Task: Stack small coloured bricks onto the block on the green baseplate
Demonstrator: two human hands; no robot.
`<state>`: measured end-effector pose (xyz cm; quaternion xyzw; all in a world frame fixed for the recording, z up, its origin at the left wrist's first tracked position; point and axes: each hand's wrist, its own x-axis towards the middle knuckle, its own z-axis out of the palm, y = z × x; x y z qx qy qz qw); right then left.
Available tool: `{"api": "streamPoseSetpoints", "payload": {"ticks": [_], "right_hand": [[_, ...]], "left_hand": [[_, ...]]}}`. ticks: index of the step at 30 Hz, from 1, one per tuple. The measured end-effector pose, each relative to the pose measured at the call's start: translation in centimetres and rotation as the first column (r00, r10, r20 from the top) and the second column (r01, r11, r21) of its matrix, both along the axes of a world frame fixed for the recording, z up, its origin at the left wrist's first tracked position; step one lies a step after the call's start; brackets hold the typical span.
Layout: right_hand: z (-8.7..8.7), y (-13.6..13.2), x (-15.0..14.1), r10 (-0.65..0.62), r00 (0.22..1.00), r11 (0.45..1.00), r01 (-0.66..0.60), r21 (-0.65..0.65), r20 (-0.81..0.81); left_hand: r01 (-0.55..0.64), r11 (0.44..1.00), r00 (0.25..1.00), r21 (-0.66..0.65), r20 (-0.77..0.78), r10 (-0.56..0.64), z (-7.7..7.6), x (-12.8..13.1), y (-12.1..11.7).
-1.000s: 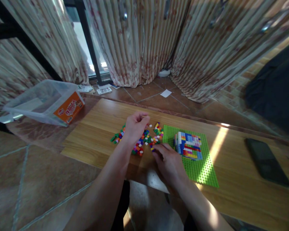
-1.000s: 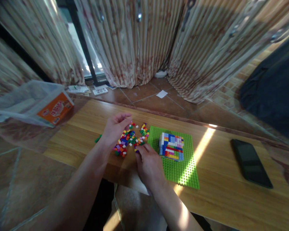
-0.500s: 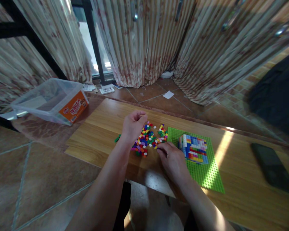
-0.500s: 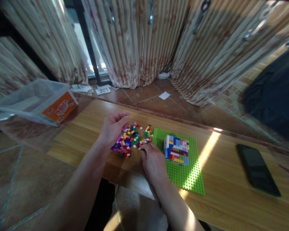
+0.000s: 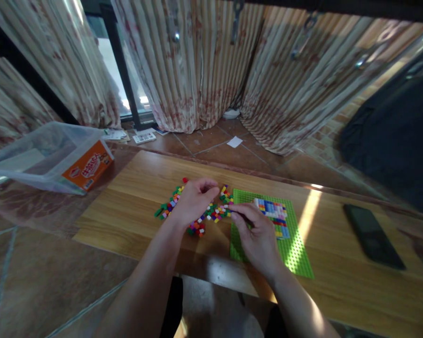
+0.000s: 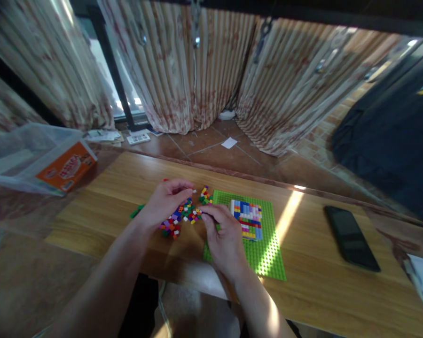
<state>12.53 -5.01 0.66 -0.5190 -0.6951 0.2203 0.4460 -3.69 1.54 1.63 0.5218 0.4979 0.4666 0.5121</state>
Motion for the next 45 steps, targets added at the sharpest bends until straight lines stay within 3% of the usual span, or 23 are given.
{"api": "streamPoseSetpoints", "payload": {"ticks": [7, 12, 15, 20, 23, 30, 40, 45], "right_hand": [[1.0, 0.7, 5.3, -0.229, 0.973, 0.973, 0.229, 0.029, -0.002], [0.8, 0.8, 7.7, -0.195, 0.980, 0.980, 0.194, -0.030, -0.033], [0.6, 0.5, 7.6, -0.124, 0.992, 0.988, 0.126, -0.090, 0.024], [0.4, 0.4, 6.9, -0.097, 0.958, 0.995, 0.102, -0.002, 0.268], [0.2, 0.4, 6.5, -0.131, 0.937, 0.991, 0.129, 0.028, 0.323], [0.0, 0.3, 5.6, -0.200, 0.930, 0.978, 0.210, 0.002, 0.309], [-0.3, 0.5, 6.5, -0.211, 0.972, 0.975, 0.217, -0.052, 0.107], [-0.4, 0.7, 6.5, -0.233, 0.968, 0.969, 0.239, -0.062, 0.093]], "left_hand": [[0.167, 0.985, 0.978, 0.032, -0.132, -0.161, -0.8, 2.3, -0.6], [0.238, 0.969, 0.950, 0.061, -0.225, -0.218, -1.5, 4.0, -0.9], [0.287, 0.957, 0.926, 0.050, -0.268, -0.264, -1.4, 4.9, -1.3], [0.369, 0.929, 0.888, 0.037, -0.309, -0.341, -1.4, 5.9, -1.8], [0.385, 0.922, 0.876, 0.030, -0.328, -0.355, -1.7, 6.3, -1.7], [0.362, 0.932, 0.889, 0.008, -0.303, -0.343, -2.3, 7.3, -1.9], [0.351, 0.936, 0.884, 0.015, -0.334, -0.327, -2.3, 7.4, -1.9], [0.341, 0.940, 0.885, 0.027, -0.347, -0.311, -2.4, 7.6, -1.9]]}}
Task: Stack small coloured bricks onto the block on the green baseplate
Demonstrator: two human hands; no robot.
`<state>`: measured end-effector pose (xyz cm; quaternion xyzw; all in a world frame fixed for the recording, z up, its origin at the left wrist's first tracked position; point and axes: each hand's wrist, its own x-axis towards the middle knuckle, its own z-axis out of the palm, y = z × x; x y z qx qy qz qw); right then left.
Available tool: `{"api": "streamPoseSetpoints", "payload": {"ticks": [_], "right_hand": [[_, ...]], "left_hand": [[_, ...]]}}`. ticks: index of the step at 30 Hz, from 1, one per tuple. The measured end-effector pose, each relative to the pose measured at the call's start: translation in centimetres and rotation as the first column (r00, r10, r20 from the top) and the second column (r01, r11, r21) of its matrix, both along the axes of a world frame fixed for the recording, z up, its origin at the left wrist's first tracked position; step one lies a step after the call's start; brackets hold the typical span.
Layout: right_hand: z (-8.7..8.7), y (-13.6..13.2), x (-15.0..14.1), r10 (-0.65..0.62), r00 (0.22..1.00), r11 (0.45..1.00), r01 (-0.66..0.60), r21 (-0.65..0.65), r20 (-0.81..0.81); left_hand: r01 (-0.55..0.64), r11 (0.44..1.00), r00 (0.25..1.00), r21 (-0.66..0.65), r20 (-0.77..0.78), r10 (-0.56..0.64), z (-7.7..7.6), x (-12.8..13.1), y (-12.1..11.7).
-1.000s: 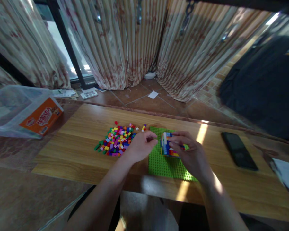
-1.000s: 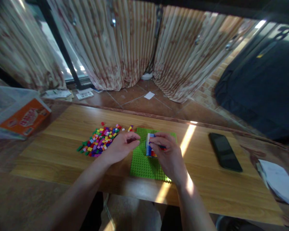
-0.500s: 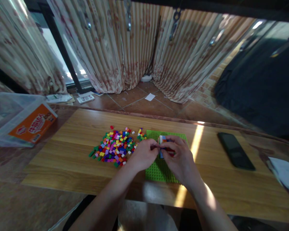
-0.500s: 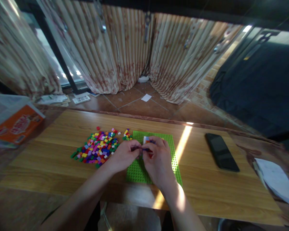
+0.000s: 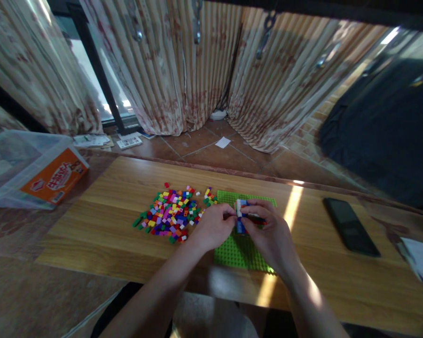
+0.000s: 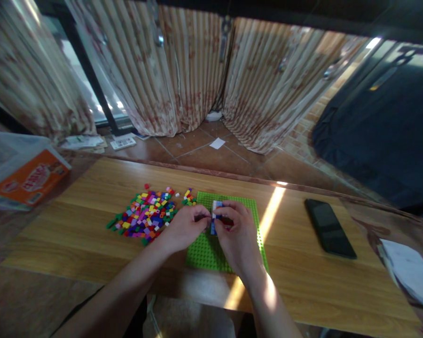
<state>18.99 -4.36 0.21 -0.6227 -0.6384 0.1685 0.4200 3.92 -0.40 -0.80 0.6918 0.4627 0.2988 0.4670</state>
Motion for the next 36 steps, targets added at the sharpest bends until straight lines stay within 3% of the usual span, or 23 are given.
{"api": "streamPoseSetpoints", "payload": {"ticks": [11, 36], "right_hand": [[0.20, 0.25, -0.62, -0.055, 0.997, 0.998, 0.054, -0.018, -0.048], [-0.73, 0.39, -0.20, -0.035, 0.997, 0.999, 0.033, -0.029, -0.071]], "left_hand": [[-0.016, 1.000, 1.000, -0.012, -0.023, 0.016, 0.21, 0.08, -0.13], [-0.049, 0.999, 0.995, 0.021, -0.089, 0.051, 0.56, 0.27, -0.78]]}}
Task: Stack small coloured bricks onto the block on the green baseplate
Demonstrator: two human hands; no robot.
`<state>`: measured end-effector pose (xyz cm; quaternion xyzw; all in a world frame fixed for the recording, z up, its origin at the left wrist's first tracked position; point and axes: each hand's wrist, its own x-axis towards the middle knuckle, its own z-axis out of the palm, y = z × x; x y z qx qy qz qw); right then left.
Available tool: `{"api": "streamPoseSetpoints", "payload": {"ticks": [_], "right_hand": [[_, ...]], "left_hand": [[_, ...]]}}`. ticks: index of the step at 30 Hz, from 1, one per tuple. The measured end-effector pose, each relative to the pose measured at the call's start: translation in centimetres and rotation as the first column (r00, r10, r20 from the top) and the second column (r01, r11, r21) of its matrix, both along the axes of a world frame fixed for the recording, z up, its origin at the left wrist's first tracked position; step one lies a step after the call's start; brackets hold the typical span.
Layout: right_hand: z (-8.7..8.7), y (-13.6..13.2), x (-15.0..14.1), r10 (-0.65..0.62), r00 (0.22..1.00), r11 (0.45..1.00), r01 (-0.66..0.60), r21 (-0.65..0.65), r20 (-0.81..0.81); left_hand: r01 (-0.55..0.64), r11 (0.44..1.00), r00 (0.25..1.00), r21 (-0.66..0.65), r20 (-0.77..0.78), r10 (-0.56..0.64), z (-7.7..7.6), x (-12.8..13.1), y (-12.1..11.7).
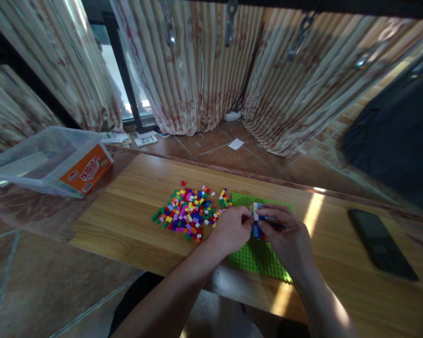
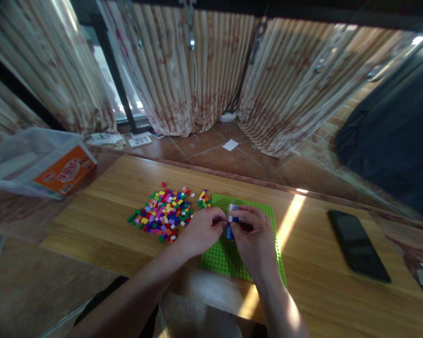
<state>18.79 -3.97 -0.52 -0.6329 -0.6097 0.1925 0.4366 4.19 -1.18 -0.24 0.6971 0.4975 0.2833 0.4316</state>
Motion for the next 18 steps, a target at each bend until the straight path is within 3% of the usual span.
{"api": "streamPoseSetpoints", "payload": {"ticks": [4, 7, 9, 12, 15, 18], "right_hand": [[0.1, 0.1, 0.0, 0.001, 1.000, 1.000, -0.001, 0.001, 0.006], [0.0, 0.1, 0.2, 0.001, 1.000, 1.000, 0.000, -0.024, 0.017], [0.0, 0.1, 0.3, -0.001, 1.000, 0.999, 0.002, -0.040, 0.028], [-0.1, 0.0, 0.4, -0.005, 0.999, 0.999, 0.007, -0.036, 0.039], [0.1, -0.2, 0.4, -0.002, 0.998, 1.000, 0.002, -0.015, 0.057], [0.2, -0.3, 0.3, 0.004, 0.997, 1.000, -0.004, -0.005, 0.080]], "left_hand": [[0.019, 1.000, 1.000, 0.012, -0.003, -0.019, 0.2, 0.0, -0.1], [0.027, 0.998, 1.000, 0.052, 0.003, -0.027, 0.6, -1.4, 0.6], [-0.039, 0.995, 0.999, 0.094, -0.031, 0.042, 0.9, -3.5, 1.5], [-0.152, 0.975, 0.962, 0.164, -0.204, 0.184, 1.3, -7.2, 3.0], [-0.098, 0.970, 0.920, 0.224, -0.352, 0.174, 1.2, -9.9, 3.9], [0.031, 0.968, 0.890, 0.250, -0.447, 0.087, 0.7, -10.3, 3.9]]}}
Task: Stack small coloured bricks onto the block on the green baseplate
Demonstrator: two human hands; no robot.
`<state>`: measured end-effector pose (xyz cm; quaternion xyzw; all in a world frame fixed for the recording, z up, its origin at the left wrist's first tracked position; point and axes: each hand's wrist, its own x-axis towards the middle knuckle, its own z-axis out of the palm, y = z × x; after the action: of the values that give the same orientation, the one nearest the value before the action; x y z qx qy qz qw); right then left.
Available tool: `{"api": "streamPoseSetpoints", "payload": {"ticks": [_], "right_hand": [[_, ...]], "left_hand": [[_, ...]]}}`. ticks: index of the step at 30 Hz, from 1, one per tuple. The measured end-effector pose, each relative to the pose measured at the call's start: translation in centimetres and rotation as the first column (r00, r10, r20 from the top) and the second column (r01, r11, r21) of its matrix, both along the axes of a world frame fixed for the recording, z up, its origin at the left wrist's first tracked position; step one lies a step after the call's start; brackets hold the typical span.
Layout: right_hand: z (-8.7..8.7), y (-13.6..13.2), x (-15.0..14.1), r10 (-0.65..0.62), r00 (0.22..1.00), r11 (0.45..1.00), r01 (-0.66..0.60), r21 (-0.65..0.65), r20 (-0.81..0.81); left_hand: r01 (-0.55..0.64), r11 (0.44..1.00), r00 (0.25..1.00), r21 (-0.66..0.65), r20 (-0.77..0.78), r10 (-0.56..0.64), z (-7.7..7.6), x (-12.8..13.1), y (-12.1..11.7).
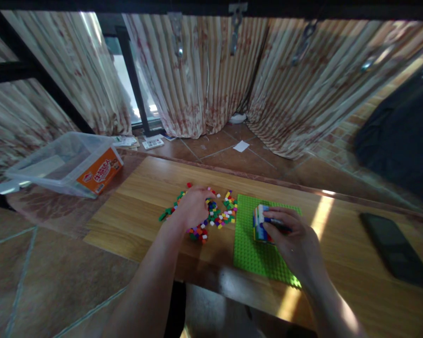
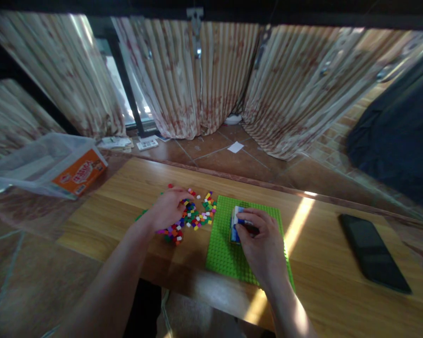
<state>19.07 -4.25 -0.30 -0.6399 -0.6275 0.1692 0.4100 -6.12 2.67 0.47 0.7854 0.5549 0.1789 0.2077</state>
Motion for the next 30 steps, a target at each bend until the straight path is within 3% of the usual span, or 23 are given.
{"api": "streamPoseSetpoints", "payload": {"ticks": [8, 19, 24, 30], "right_hand": [[-0.1, 0.0, 0.1, 0.010, 1.000, 1.000, -0.010, 0.020, 0.013], [0.2, 0.0, 0.0, 0.027, 0.999, 0.998, -0.030, 0.058, 0.045], [0.6, -0.3, -0.4, 0.015, 1.000, 0.997, -0.014, 0.069, -0.013], [1.5, -0.8, -1.7, 0.045, 0.998, 0.985, -0.038, 0.170, -0.034]], "left_hand": [[0.021, 1.000, 0.994, 0.001, -0.108, -0.021, -0.1, 1.0, -0.3], [0.042, 0.999, 0.999, 0.026, -0.004, -0.042, 0.6, 0.9, 0.2], [0.036, 0.995, 0.975, -0.093, 0.224, -0.015, 1.2, 1.1, 0.1], [0.112, 0.967, 0.824, -0.227, 0.566, 0.038, 1.6, 2.2, -0.2]]}}
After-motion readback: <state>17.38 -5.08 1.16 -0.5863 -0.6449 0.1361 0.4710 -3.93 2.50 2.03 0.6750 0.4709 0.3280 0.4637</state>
